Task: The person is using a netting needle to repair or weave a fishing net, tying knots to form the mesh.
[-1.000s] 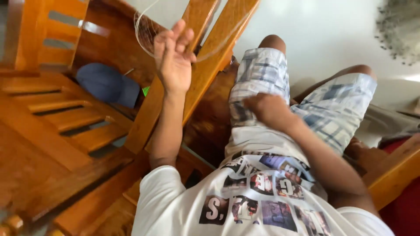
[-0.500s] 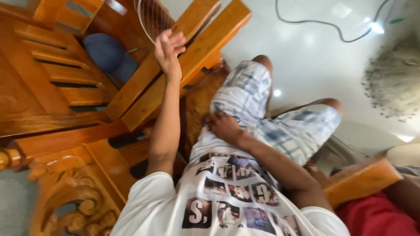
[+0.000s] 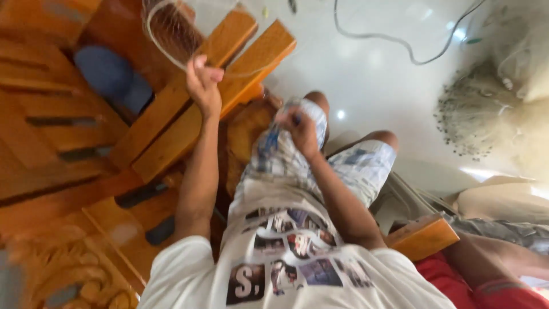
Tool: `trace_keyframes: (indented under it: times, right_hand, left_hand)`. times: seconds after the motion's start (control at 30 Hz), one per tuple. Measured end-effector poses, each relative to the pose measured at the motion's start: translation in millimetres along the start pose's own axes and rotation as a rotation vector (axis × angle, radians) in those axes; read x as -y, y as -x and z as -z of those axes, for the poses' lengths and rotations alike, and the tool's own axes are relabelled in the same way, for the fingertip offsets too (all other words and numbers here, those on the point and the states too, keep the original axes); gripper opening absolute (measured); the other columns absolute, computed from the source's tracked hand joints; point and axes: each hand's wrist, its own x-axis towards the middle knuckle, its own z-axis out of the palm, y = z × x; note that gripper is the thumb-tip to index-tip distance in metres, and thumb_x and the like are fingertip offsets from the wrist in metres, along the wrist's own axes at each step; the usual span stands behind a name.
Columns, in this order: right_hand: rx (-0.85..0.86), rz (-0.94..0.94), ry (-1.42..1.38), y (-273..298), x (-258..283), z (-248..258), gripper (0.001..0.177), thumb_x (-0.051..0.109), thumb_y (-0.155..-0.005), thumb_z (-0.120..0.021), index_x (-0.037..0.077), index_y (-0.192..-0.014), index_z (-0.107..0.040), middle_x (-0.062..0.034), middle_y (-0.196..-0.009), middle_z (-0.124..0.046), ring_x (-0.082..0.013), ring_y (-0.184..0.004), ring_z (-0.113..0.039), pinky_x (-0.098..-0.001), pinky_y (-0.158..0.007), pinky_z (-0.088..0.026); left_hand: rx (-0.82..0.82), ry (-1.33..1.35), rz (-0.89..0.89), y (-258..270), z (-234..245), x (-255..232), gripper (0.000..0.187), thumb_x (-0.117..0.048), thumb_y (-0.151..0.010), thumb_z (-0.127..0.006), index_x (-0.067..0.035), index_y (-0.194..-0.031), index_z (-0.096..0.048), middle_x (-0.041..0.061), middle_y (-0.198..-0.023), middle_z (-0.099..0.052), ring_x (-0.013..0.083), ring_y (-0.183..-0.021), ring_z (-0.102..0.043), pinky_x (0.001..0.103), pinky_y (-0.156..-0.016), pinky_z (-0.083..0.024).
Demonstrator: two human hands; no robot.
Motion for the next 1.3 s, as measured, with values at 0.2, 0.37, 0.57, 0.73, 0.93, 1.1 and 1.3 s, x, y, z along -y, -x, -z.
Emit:
trace_keyframes:
  times: [0.2, 0.37, 0.57, 0.73, 0.93, 1.1, 1.3]
  right_hand:
    - [-0.315, -0.195, -0.313, -58, 112, -1, 0.027, 0.022, -0.080, -0.073, 0.013, -0.094, -0.051, 0.0045, -0.059, -0.053, -0.0038, -0.060, -0.050, -0.0194, -0.065, -0.039]
    - [-0.365, 0.049, -0.178, -102, 101, -36, 0.030, 0.023, -0.078, -0.077, 0.013, -0.092, -0.052, 0.0010, -0.067, -0.055, -0.0062, -0.060, -0.055, -0.0209, -0.063, -0.045]
    - [-0.380, 0.136, 0.059, -107, 104, -63, 0.029, 0.023, -0.077, -0.079, 0.013, -0.086, -0.053, 0.0011, -0.069, -0.060, -0.0100, -0.059, -0.061, -0.0253, -0.059, -0.051]
    - [-0.306, 0.073, -0.027, -83, 115, -69, 0.029, 0.017, -0.076, -0.079, 0.012, -0.080, -0.051, 0.0011, -0.075, -0.059, -0.0099, -0.062, -0.056, -0.0254, -0.059, -0.049]
    - [-0.021, -0.019, -0.059, -44, 86, -87, 0.005, 0.006, -0.079, -0.067, 0.010, -0.082, -0.066, -0.0004, -0.078, -0.070, -0.0063, -0.068, -0.062, -0.0183, -0.066, -0.050]
    - [0.151, -0.059, -0.612, -34, 27, -159, 0.015, -0.007, -0.077, -0.073, 0.006, -0.082, -0.067, -0.0048, -0.082, -0.066, -0.0118, -0.076, -0.061, -0.0215, -0.073, -0.052]
    - [0.007, 0.423, 0.251, -26, 121, -188, 0.025, 0.029, -0.081, -0.075, 0.013, -0.073, -0.058, 0.0044, -0.061, -0.058, -0.0084, -0.051, -0.053, -0.0262, -0.048, -0.041]
  left_hand:
    - [-0.062, 0.143, 0.109, -7, -3, -9, 0.035, -0.032, -0.100, -0.034, -0.006, -0.095, -0.056, 0.006, -0.056, -0.064, 0.0141, -0.048, -0.058, 0.025, -0.050, -0.047]
    - [-0.127, 0.174, 0.192, -8, -5, 1, 0.039, -0.039, -0.098, -0.034, -0.007, -0.096, -0.055, 0.008, -0.052, -0.062, 0.0156, -0.046, -0.058, 0.026, -0.051, -0.049]
    - [-0.081, 0.237, 0.232, -9, 1, 0, 0.041, -0.041, -0.097, -0.034, -0.006, -0.095, -0.056, 0.006, -0.051, -0.059, 0.0154, -0.046, -0.056, 0.028, -0.051, -0.048]
    - [-0.017, 0.292, 0.222, -14, 14, 3, 0.041, -0.040, -0.097, -0.036, -0.005, -0.094, -0.057, 0.007, -0.053, -0.061, 0.0157, -0.048, -0.058, 0.029, -0.048, -0.048]
    - [0.247, 0.257, 0.465, -44, 27, -19, 0.051, -0.058, -0.085, -0.043, -0.010, -0.092, -0.060, 0.002, -0.056, -0.063, 0.0091, -0.048, -0.056, 0.021, -0.044, -0.041]
    - [0.239, 0.640, 0.368, -6, -7, -112, 0.036, -0.049, -0.086, -0.050, -0.016, -0.089, -0.065, -0.004, -0.059, -0.050, 0.0067, -0.054, -0.053, 0.021, -0.047, -0.051]
    - [0.519, 0.795, 0.315, 42, -11, -135, 0.039, -0.046, -0.095, -0.040, -0.011, -0.097, -0.058, 0.001, -0.065, -0.062, 0.0102, -0.059, -0.063, 0.023, -0.051, -0.050]
